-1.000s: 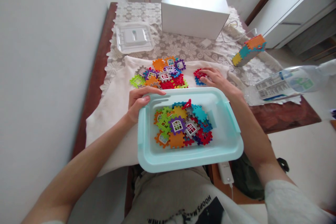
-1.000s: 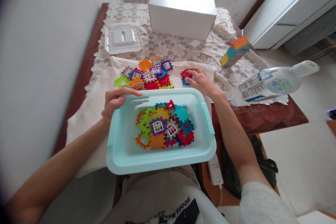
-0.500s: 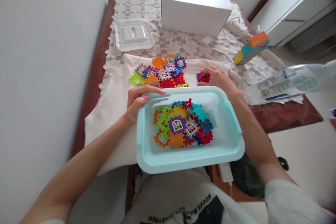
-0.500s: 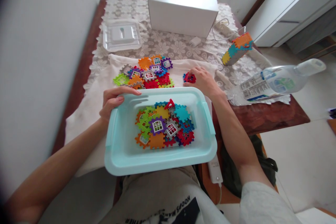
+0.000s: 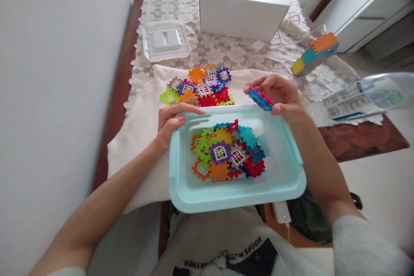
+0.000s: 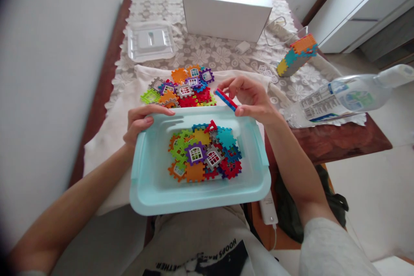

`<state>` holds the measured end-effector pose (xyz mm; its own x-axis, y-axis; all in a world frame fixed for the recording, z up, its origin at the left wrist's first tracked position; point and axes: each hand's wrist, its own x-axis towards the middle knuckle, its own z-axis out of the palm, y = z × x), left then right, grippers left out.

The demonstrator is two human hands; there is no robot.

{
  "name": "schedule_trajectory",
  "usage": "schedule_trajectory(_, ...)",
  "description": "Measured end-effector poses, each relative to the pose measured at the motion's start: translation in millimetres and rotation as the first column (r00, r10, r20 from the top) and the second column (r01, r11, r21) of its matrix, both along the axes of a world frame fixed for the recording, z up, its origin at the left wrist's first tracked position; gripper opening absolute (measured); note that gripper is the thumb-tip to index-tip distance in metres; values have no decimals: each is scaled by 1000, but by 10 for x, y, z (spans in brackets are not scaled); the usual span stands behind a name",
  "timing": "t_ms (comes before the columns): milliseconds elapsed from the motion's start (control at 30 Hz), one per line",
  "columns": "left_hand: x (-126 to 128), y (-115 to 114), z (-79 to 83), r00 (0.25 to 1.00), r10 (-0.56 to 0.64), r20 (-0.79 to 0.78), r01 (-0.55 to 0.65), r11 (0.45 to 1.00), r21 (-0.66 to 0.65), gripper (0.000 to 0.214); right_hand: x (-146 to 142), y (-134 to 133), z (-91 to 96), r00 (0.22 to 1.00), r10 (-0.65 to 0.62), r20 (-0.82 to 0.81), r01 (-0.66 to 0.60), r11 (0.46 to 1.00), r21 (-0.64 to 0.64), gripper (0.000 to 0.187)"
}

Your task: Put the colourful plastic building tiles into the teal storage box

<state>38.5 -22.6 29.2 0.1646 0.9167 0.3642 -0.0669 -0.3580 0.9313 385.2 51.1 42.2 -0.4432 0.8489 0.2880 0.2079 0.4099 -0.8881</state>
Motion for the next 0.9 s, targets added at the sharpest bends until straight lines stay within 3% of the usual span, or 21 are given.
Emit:
schedule_trajectory(67,-2,-1,-4,1000,4,-6,-4,1000,4,39,-6,-38,11,990,126,-55,-128,992,-23,96)
schedule_trajectory(167,-12,9,-17,1000,-1,-6,1,1000,11,39,-27,-36,34,997,52,-59,-56,997,-62,95)
schedule_trajectory(267,-21,26,-38,1000,-18,10,18,1000,18,39,-30,26,52,991,-52,127,61,996,-66,77)
schedule_trajectory(433,-9,23,-72,998,54,11,-54,999,-3,37,67,146,-78,940,76,333,-69,997,-31,39)
schedule_trajectory(567,20,6,-69,994,72,76,-68,996,-57,32,89,116,-187,872,48,487,-44,999,-20,40)
schedule_trajectory(667,27,2,-61,993,46,110,-42,998,-40,30,41,62,-176,858,109,502,-92,994,-58,31)
schedule_trajectory(767,9,5,-55,998,40,53,-39,999,-18,35,5,45,-151,866,134,482,-133,990,-35,26)
schedule_trajectory(900,-17,14,-40,999,53,-6,-53,998,-18,37,45,91,-186,849,68,525,-81,997,3,20)
